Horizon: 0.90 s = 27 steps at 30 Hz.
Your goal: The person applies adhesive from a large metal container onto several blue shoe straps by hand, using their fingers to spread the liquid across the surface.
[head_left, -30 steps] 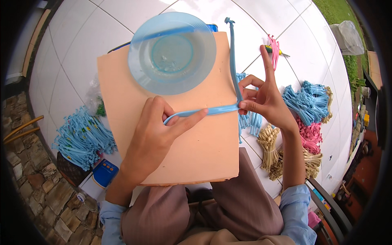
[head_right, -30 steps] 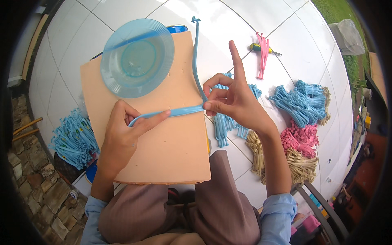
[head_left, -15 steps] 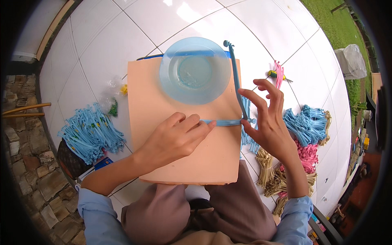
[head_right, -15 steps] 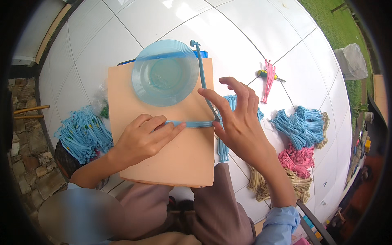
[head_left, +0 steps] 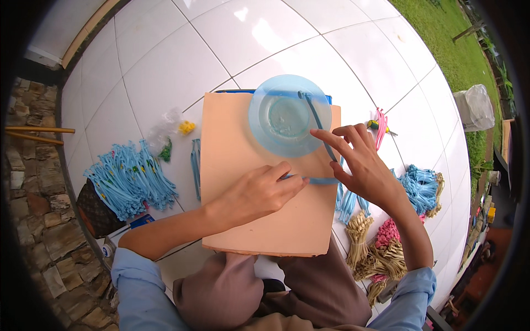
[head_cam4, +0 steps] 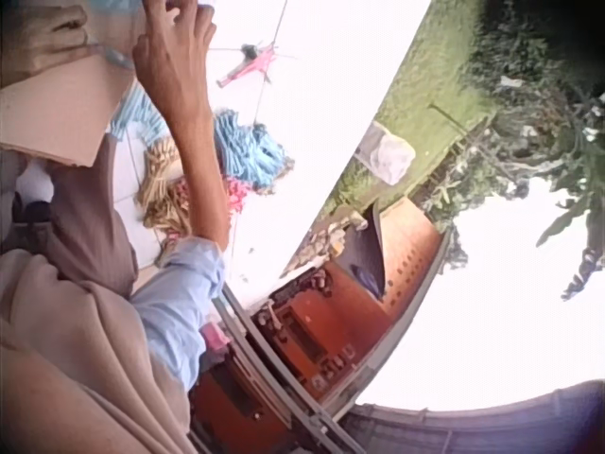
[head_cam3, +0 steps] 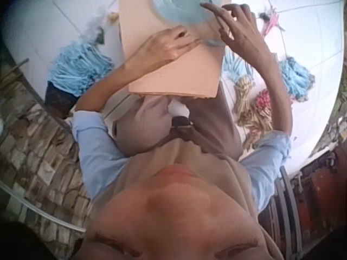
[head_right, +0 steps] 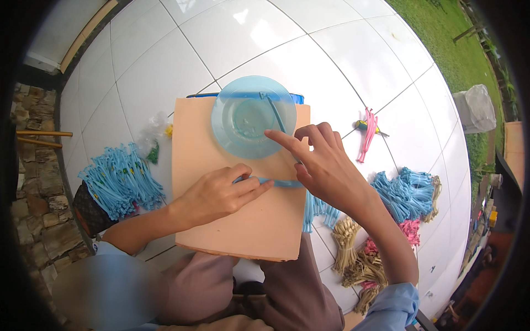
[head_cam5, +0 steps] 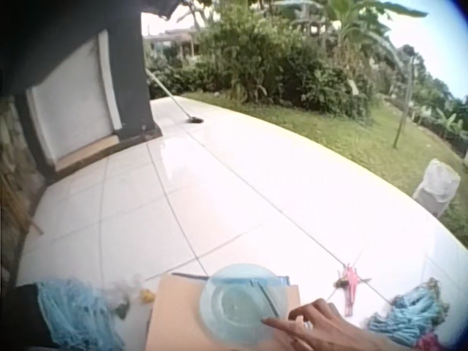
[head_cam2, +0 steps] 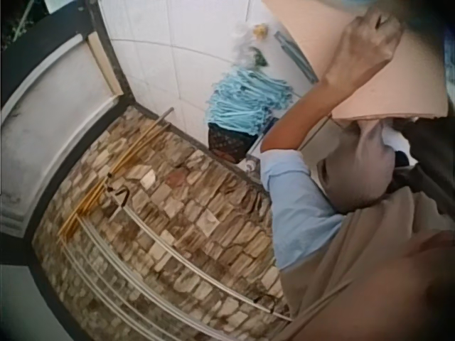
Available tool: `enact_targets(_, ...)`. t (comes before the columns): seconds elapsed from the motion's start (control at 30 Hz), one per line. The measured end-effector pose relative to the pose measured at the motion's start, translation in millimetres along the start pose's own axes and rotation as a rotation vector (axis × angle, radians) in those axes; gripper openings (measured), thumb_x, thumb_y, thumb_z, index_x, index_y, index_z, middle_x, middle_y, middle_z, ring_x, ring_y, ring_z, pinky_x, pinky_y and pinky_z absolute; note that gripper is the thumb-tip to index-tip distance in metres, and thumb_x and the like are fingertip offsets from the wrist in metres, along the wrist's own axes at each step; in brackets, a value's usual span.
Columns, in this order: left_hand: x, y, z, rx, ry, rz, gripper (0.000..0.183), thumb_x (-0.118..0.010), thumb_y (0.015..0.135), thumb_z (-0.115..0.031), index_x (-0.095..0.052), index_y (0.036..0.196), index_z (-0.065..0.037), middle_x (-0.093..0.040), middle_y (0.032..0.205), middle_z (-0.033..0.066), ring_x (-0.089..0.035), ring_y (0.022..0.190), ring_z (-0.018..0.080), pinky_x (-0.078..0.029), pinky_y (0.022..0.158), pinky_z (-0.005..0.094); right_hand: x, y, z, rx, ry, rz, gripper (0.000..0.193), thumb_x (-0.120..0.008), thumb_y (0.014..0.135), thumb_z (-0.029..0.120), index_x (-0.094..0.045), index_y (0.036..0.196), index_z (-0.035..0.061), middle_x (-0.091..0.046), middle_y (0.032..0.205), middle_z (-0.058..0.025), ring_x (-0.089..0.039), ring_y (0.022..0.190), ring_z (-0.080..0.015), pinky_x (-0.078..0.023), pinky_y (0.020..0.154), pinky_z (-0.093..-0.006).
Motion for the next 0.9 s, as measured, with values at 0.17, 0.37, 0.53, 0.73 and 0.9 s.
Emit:
enact_targets(0.17,-1,-1,3,0.013,-0.030,0.006,0.044,-0.056,0.069,-0.010,-0.060,0.113,-0.006,-0.052,0.088,-0.0016,-0.051,0.091,0.0151,-0.051,0.071,0.0208,5,-8,-8,-0.118,0.043,-0.223,0.071,-0.057,0.064,-0.008,-0.046,0.127,0.0240,-0.038,0.122,-0.0143,-0.041,0.108,-0.0327,-0.037,0.092,-0.0431)
enact_targets(0.37,1,0,4,0.007,-0.086,-0.017,0.043,-0.055,0.069,-0.010,-0.061,0.112,-0.006,-0.053,0.088,-0.0011,-0.051,0.091,0.0156,-0.051,0.071,0.0213,3,18,16,0.033,-0.431,-0.191,0.067,-0.050,0.059,-0.012,-0.057,0.113,0.0264,-0.022,0.144,-0.0116,-0.023,0.130,-0.0369,-0.024,0.104,-0.0531)
enact_targets(0.53,0,-1,5,0.012,-0.096,-0.020,0.042,-0.055,0.069,-0.009,-0.061,0.111,-0.006,-0.053,0.087,-0.0009,-0.051,0.090,0.0161,-0.051,0.071,0.0212,0,28,17,0.078,-0.392,-0.165,0.053,-0.054,0.066,-0.008,-0.058,0.110,0.0209,-0.024,0.145,-0.0103,-0.025,0.131,-0.0364,-0.021,0.105,-0.0570)
enact_targets(0.73,-1,-1,5,0.002,-0.070,-0.009,0.043,-0.055,0.069,-0.009,-0.061,0.111,-0.006,-0.053,0.087,-0.0006,-0.051,0.090,0.0163,-0.051,0.071,0.0209,-2,30,16,0.091,-0.404,-0.159,0.051,-0.054,0.065,-0.008,-0.061,0.108,0.0201,-0.024,0.145,-0.0097,-0.026,0.130,-0.0359,-0.021,0.104,-0.0575)
enact_targets(0.9,-1,1,4,0.007,-0.094,-0.014,0.043,-0.055,0.069,-0.008,-0.062,0.111,-0.006,-0.053,0.087,-0.0006,-0.051,0.090,0.0164,-0.051,0.070,0.0207,9,22,13,0.032,-0.384,-0.217,0.051,-0.054,0.066,-0.007,-0.061,0.109,0.0196,-0.028,0.141,-0.0120,-0.029,0.127,-0.0355,-0.022,0.104,-0.0564)
Point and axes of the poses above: each hand's wrist, its own y-axis towards the middle knuckle, its own x-axis out of the back of the hand, z = x × y, the point moved 10 cm from there along y, towards the middle knuckle
